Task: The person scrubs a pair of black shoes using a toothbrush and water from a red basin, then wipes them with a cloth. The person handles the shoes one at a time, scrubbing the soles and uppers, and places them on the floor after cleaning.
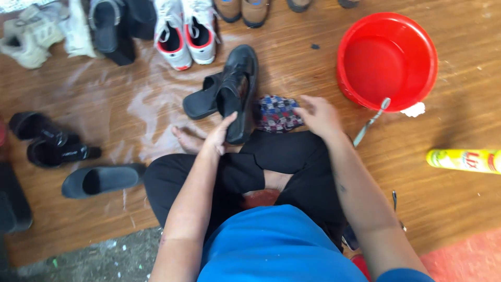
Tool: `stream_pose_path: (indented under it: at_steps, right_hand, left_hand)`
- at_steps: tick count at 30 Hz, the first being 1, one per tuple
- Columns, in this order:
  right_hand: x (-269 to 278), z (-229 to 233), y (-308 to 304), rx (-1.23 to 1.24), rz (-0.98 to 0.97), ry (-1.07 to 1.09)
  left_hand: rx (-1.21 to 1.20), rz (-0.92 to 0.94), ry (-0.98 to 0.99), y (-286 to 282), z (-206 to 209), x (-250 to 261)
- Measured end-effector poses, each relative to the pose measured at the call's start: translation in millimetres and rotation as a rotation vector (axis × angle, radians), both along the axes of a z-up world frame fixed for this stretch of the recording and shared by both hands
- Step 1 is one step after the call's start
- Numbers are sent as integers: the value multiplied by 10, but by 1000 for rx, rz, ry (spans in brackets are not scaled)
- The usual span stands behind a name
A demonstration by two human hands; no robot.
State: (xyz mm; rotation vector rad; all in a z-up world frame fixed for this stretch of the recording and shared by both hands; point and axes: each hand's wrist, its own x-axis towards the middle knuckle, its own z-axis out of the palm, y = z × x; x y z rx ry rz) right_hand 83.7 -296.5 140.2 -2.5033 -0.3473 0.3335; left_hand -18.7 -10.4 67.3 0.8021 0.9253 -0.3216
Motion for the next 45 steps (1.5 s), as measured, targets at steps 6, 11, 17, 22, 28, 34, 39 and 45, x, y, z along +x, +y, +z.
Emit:
stream_pose_path:
  at_steps: [6, 11, 17, 22, 28, 34, 39, 45]
  right_hand:
    - [171, -1039, 786, -627, 302, 265]
    - [318, -1240, 737, -593, 177, 172]
    - [266, -857, 321, 239, -331, -52]
    - [284, -478, 494, 522, -348, -297]
    - [189, -237, 1019, 314, 12, -137]
    - [-120, -761, 984, 93, -60, -365]
    - [-512, -591, 985, 95, 20, -353]
    - [-728, -246, 1016, 85, 94, -281]
  left_hand:
    - [-162, 51, -22, -209, -431, -640]
    - [-134, -55, -11, -327, 122, -549]
    - [-105, -136, 57, -304, 163, -480]
    - [-81, -177, 89, -328, 185, -487]
    - [-64, -186, 61, -354, 13, -467]
    - [-88, -138, 31, -418, 9, -502]
    - [-103, -79, 0, -432, 35, -462]
    - [-115, 67, -56, -467, 69, -447]
